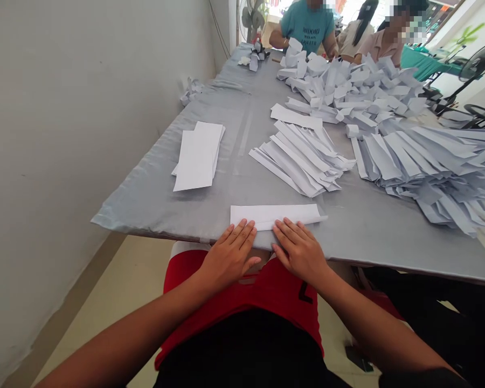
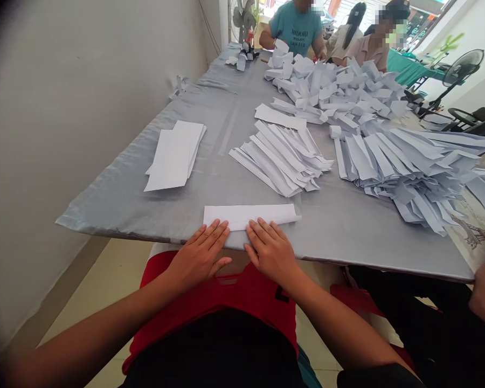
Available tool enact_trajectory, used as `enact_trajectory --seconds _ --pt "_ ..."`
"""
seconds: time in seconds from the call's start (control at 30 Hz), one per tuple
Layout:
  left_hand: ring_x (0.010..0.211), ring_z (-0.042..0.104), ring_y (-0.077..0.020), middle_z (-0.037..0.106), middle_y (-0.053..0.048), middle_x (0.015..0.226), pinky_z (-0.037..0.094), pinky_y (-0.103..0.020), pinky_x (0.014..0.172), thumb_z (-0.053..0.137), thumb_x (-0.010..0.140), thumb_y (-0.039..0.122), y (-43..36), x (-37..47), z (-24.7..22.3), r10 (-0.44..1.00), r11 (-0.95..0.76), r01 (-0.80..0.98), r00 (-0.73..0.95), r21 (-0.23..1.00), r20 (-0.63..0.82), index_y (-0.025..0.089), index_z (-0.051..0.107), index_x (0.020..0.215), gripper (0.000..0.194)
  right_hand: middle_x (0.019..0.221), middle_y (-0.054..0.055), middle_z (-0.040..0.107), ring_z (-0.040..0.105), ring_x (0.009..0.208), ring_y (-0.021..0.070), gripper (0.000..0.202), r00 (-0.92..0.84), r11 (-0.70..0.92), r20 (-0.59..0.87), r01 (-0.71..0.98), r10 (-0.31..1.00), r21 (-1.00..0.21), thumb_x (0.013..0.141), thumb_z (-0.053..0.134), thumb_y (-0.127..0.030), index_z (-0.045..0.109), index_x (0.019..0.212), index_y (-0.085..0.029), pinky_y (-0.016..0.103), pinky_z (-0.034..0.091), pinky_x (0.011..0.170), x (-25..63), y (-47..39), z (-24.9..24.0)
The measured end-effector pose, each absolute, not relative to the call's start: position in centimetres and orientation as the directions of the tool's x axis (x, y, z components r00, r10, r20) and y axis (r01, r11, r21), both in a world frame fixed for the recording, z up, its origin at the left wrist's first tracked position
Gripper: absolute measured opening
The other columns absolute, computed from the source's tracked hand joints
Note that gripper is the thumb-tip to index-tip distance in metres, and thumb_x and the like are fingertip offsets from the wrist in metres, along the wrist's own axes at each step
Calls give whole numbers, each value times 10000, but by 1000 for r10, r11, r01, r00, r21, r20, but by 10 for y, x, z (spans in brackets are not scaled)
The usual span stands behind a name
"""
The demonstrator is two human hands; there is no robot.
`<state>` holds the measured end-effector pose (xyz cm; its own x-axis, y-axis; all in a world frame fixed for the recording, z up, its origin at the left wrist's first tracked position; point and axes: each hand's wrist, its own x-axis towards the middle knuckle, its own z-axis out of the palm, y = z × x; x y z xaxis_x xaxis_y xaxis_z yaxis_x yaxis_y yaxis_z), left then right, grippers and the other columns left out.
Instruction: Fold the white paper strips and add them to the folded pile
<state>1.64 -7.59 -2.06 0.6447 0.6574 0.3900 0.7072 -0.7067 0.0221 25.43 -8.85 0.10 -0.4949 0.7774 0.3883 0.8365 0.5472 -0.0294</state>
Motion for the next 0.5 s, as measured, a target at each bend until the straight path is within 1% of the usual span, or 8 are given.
enact_trajectory --seconds 0.2,0.3,0.4,0.5 --pt "1414 475 -306 545 -178 1476 416 -463 1146 449 1017 420 -78 17 -19 667 -687 726 630 2 397 95 508 1451 546 1413 128 609 576 1325 284 403 -489 533 370 846 790 -22 1028 465 -277 598 1387 -151 494 439 1120 266 -93 -6" --pt "1395 498 -311 552 -169 1471 424 -478 1131 451 1020 386 -80 12 -18 688 -665 746 601 21 406 120 502 1463 519 1410 116 613 588 1312 281 409 -460 500 367 866 809 -17 1032 456 -265 579 1412 -181 509 404 1142 273 -98 -5" --pt "1382 513 -313 557 -164 1465 426 -483 1124 443 1025 354 -82 5 -17 707 -637 771 567 31 421 135 502 1468 498 1391 95 632 614 1281 272 409 -390 430 386 903 836 -18 1029 463 -259 573 1421 -220 510 367 1157 281 -104 -4" --pt "1372 524 -310 557 -164 1461 436 -483 1112 418 1036 338 -83 0 -16 706 -623 782 560 4 432 117 530 1441 475 1356 88 659 647 1236 269 395 -321 354 403 935 857 -7 1028 462 -268 600 1395 -228 492 385 1133 289 -108 -3"
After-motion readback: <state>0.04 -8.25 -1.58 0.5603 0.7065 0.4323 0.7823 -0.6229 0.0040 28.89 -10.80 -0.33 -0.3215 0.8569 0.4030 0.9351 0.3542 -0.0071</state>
